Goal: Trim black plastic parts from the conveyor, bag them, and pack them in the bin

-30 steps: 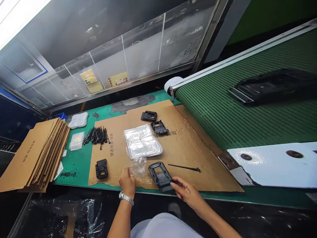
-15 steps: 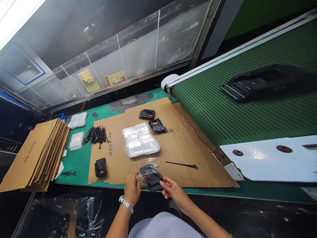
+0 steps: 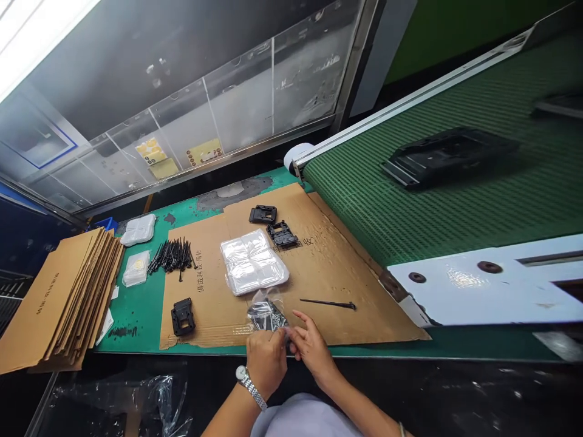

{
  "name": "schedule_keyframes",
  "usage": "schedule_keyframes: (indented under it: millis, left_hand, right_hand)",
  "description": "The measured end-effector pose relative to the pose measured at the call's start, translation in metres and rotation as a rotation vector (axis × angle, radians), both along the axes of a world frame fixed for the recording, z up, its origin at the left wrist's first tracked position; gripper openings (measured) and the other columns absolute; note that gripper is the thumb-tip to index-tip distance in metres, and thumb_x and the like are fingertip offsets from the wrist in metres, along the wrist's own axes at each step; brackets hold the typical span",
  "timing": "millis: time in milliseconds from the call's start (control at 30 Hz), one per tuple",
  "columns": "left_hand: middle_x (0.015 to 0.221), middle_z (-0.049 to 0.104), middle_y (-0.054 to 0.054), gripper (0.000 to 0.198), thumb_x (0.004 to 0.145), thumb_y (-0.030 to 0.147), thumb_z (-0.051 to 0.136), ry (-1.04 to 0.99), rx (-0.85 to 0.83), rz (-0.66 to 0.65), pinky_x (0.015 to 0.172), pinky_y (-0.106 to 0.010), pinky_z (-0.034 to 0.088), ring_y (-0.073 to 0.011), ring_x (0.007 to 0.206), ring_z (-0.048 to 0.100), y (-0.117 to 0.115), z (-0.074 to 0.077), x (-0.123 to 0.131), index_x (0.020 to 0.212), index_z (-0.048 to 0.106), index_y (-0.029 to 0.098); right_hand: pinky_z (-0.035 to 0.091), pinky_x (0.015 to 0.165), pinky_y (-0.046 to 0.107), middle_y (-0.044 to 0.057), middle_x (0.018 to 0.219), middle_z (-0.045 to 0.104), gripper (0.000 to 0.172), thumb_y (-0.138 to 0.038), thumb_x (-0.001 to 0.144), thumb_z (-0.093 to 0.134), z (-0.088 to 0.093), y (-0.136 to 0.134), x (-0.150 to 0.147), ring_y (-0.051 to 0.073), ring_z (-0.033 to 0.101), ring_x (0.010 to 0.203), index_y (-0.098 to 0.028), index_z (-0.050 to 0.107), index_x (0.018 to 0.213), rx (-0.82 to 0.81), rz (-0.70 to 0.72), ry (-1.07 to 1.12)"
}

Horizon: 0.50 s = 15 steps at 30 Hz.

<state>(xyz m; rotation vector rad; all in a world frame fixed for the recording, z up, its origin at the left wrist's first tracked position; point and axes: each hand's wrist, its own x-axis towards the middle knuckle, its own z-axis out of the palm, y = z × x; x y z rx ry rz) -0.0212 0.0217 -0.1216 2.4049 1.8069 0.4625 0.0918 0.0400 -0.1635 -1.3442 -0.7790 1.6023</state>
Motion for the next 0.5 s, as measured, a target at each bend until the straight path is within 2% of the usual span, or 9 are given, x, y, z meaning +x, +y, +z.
schedule_keyframes:
  millis: [133,233,300,400,500]
  left_hand:
    - [0.066,0.067,-0.005,0.025,0.083,0.019,0.041,-0.040,-0.046,0.051,0.048,-0.028,0.035,-0.0182,0.057,0.060,-0.006,0.024,0.008,0.100,0.060,0.018]
    - [0.070,0.068,-0.007,0.027,0.084,0.020,0.039,-0.097,-0.041,-0.068,0.052,-0.028,0.038,-0.0189,0.062,0.061,0.000,0.039,0.016,0.100,0.059,0.016]
    - [0.072,0.067,-0.008,0.026,0.084,0.021,0.038,-0.131,-0.018,-0.162,0.055,-0.029,0.040,-0.0193,0.066,0.061,0.005,0.047,0.017,0.097,0.060,0.015]
    - [0.067,0.066,-0.007,0.028,0.085,0.022,0.036,-0.163,-0.010,-0.196,0.054,-0.028,0.039,-0.0180,0.062,0.059,0.010,0.054,0.008,0.097,0.061,0.016]
    - [0.061,0.065,-0.005,0.029,0.085,0.026,0.037,-0.172,-0.089,-0.387,0.052,-0.027,0.037,-0.0163,0.057,0.057,0.010,0.058,-0.004,0.098,0.062,0.020]
  right_hand:
    - [0.037,0.040,0.024,-0.007,0.055,0.049,0.063,-0.051,0.066,0.056,0.007,0.002,-0.006,0.013,0.049,0.044,-0.019,0.032,0.114,-0.018,-0.056,0.056]
    - [0.045,0.057,0.030,0.001,0.068,0.059,0.062,-0.050,0.071,0.051,0.016,0.000,-0.007,0.018,0.058,0.062,-0.019,0.033,0.121,0.082,-0.066,-0.025]
    - [0.045,0.066,0.032,0.004,0.077,0.063,0.064,-0.050,0.071,0.050,0.021,0.001,-0.004,0.021,0.059,0.073,-0.019,0.035,0.125,0.181,-0.032,-0.150]
    - [0.043,0.058,0.029,0.000,0.065,0.059,0.072,-0.049,0.069,0.053,0.027,0.009,0.007,0.019,0.056,0.060,-0.018,0.032,0.131,0.260,0.142,-0.199]
    - [0.034,0.043,0.023,-0.006,0.055,0.052,0.081,-0.045,0.066,0.058,0.030,0.018,0.015,0.011,0.044,0.043,-0.017,0.024,0.134,0.185,0.249,-0.036]
